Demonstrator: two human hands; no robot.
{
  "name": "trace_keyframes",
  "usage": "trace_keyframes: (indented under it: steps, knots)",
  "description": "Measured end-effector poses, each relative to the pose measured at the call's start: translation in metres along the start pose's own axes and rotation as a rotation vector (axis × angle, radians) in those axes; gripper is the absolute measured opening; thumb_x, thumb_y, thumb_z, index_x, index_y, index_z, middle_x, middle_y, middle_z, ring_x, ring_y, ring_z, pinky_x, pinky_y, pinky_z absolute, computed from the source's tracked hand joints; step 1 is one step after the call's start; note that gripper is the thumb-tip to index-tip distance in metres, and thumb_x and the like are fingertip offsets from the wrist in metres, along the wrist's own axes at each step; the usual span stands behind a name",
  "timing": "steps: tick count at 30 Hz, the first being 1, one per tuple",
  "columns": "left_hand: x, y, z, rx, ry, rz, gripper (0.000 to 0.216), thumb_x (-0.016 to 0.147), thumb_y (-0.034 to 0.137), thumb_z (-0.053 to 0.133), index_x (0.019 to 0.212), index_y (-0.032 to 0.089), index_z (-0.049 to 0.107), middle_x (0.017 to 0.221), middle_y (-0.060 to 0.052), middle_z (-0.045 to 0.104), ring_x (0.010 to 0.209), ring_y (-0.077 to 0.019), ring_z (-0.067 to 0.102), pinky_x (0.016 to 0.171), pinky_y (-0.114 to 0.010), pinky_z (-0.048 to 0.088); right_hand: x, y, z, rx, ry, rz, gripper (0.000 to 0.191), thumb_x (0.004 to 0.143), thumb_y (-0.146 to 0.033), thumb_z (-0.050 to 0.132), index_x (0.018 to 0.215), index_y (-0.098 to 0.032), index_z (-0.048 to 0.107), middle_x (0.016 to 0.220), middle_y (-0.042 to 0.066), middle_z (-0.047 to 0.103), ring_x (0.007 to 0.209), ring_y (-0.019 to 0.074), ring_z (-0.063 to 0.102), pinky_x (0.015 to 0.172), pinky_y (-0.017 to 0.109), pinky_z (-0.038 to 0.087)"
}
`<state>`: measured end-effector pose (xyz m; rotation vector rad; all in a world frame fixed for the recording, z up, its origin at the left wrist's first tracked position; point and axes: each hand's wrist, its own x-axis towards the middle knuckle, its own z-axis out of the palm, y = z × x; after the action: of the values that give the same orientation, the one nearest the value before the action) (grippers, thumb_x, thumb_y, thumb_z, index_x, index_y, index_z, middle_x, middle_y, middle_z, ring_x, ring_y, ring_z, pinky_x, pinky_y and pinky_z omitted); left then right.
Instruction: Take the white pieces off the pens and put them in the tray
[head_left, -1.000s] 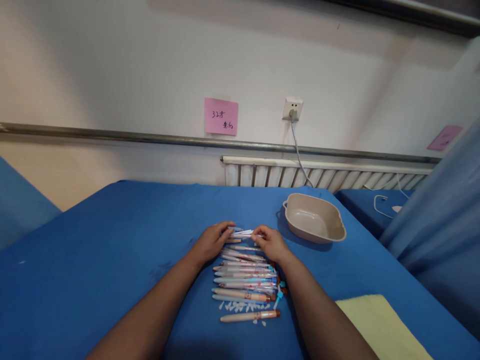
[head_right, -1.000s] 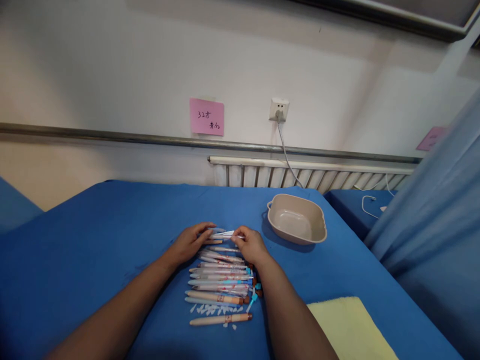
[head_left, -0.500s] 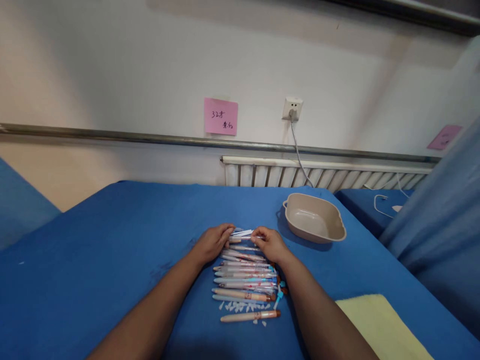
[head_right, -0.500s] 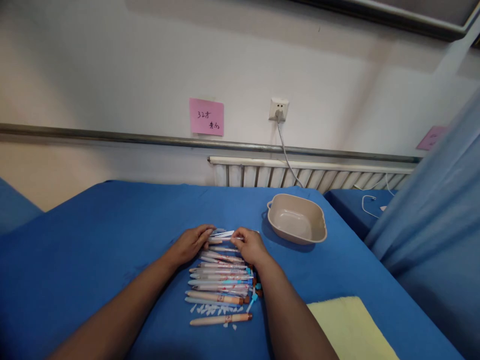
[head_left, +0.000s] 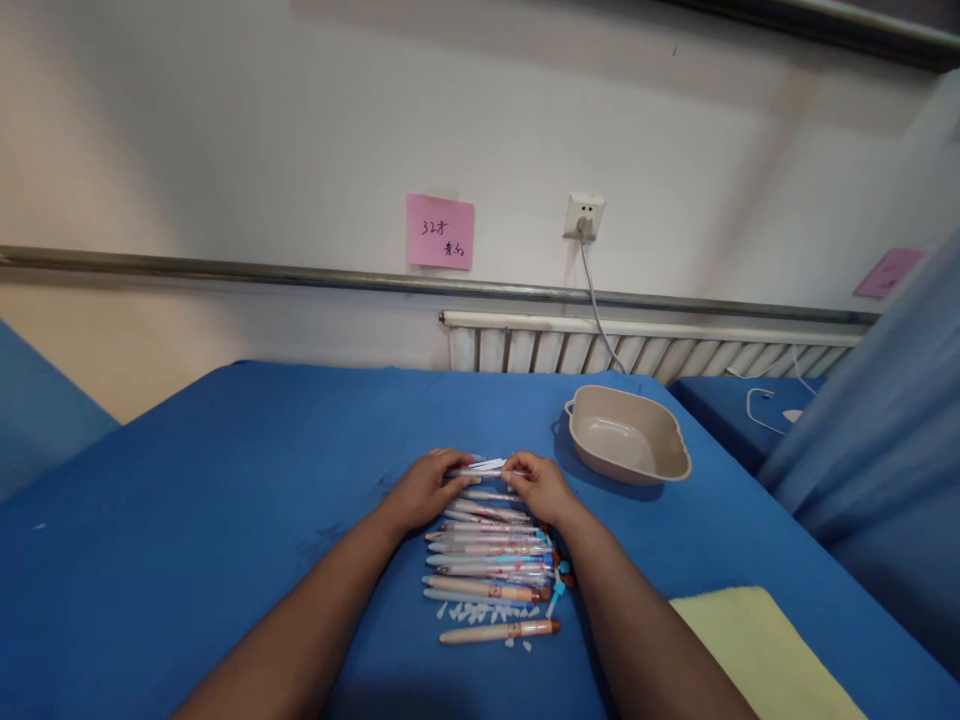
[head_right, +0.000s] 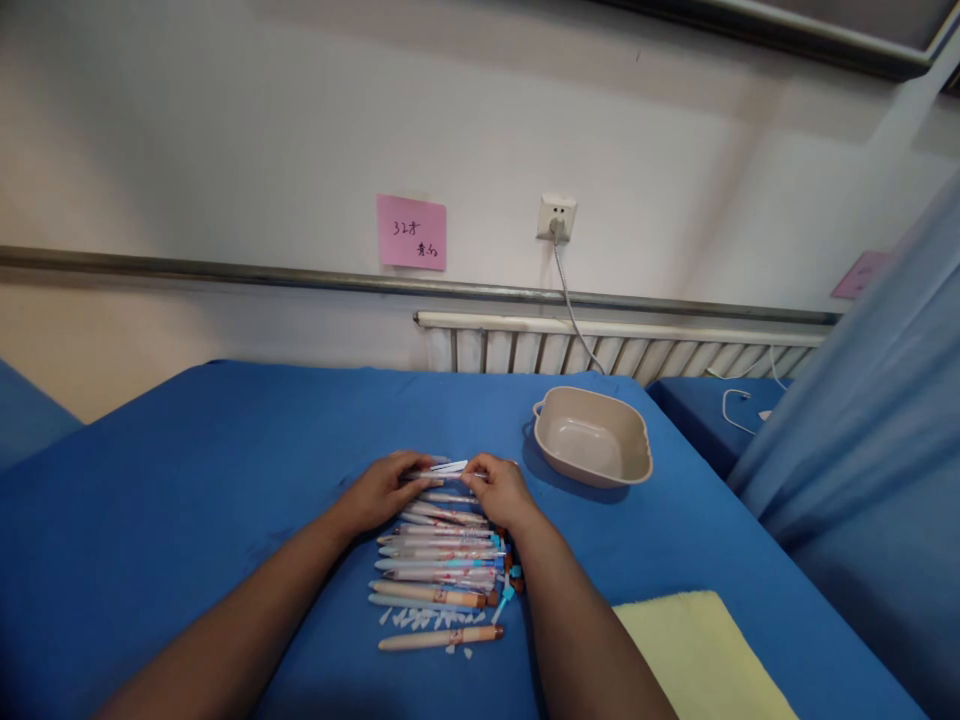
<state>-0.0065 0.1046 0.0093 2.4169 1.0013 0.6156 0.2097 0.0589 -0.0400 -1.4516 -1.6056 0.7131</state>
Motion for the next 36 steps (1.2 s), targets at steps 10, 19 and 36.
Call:
trace_keyframes:
  steps: [10, 19, 36]
  knots:
    - [0.000, -0.014, -0.011, 0.101, -0.001, -0.028, 0.028, 0.087, 0.038, 0.042, 0.091, 0.020, 0.063, 0.090, -0.005, 0.067, 0.087, -0.0199, 0.058, 0.077, -0.028, 0.042, 0.005, 0.021, -0.022, 0.005, 0.024, 0.075, 0.020, 0.075, -0.036, 0.056, 0.078, -0.018, 0.063, 0.066, -0.001, 0.062, 0.060, 0.0126, 0.052, 0.058, 0.023, 0.038]
    - [-0.002, -0.009, -0.003, 0.061, 0.023, -0.021, 0.033, 0.077, 0.037, 0.057, 0.104, 0.020, 0.062, 0.099, -0.006, 0.065, 0.094, -0.0221, 0.056, 0.085, -0.033, 0.041, 0.006, 0.020, -0.017, 0.056, 0.021, 0.063, 0.019, 0.074, -0.036, 0.056, 0.076, -0.018, 0.063, 0.065, -0.002, 0.061, 0.059, 0.0120, 0.051, 0.056, 0.022, 0.037]
    - [0.000, -0.017, -0.007, 0.159, -0.010, 0.081, 0.018, 0.085, 0.027, 0.047, 0.088, 0.019, 0.063, 0.085, -0.004, 0.064, 0.083, -0.0193, 0.055, 0.078, -0.029, 0.040, 0.005, 0.018, -0.020, -0.057, 0.040, 0.052, 0.012, 0.074, -0.024, 0.058, 0.084, -0.018, 0.064, 0.083, 0.002, 0.065, 0.074, 0.0149, 0.058, 0.069, 0.026, 0.044]
